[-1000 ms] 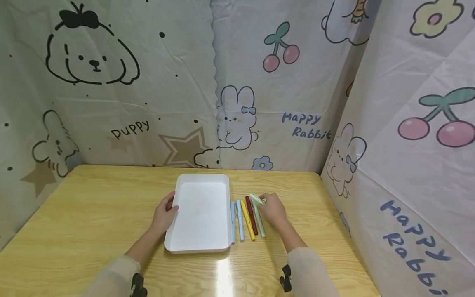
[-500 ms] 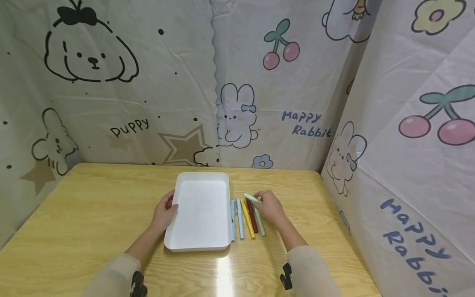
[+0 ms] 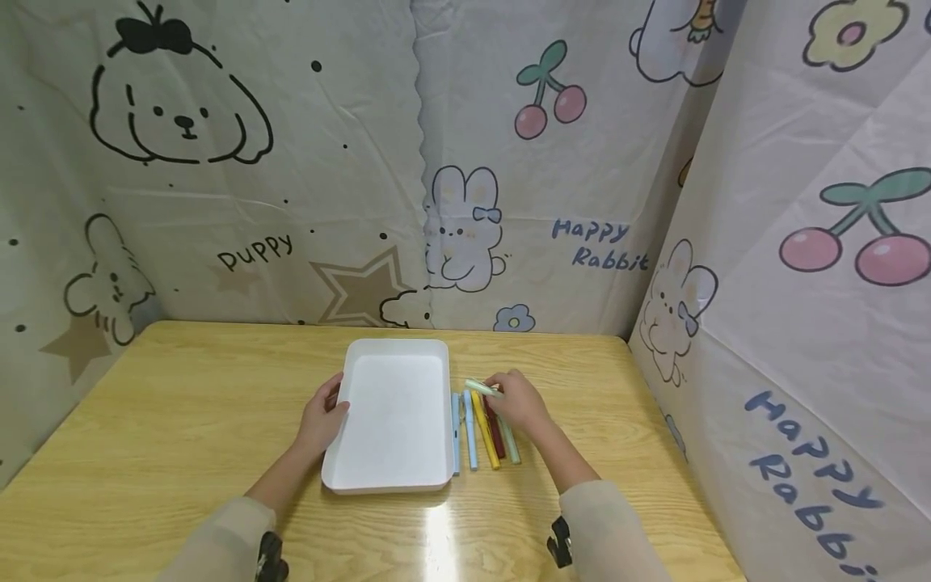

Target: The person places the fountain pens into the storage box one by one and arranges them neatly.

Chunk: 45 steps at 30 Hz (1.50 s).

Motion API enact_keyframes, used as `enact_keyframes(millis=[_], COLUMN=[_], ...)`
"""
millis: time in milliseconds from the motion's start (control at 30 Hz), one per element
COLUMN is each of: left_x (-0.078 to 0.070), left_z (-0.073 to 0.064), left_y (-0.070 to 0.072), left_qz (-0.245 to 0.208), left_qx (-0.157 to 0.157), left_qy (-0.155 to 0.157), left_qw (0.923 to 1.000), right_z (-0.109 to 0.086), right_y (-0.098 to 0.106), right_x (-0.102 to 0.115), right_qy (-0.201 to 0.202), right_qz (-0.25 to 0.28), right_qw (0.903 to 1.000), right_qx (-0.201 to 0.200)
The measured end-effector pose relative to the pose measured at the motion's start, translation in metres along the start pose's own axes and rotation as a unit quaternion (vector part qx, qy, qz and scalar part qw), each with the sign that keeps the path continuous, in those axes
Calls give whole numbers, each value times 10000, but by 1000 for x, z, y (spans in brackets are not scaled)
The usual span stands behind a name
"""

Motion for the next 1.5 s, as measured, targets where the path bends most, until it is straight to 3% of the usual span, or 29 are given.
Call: enact_keyframes(millis=[400, 733, 1500], left_x=[-1, -1, -1], left_z=[-2, -2, -3], left_y=[0, 0, 2], left_qz=[29, -15, 5], left_qx=[21, -3, -29], left_qy=[24, 16, 1], left_qw=[10000, 10000, 10000], right_z=[-3, -2, -5], right_y=[-3, -7, -12], right_x=[23, 35, 57], right_qy=[446, 499, 673], right_qz=[66, 338, 211], right_qw=[9983, 9968, 9942], right_qx=[363, 528, 814])
Point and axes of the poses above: each hand's wrist, its own z-axis towards the middle knuckle, its own y-axis out of the back of the hand, x = y × z, the point moved 10 cm from there along z, towards the middle knuckle, and after that the axes turned 7 degrees about -z, right-handed, at the moved point
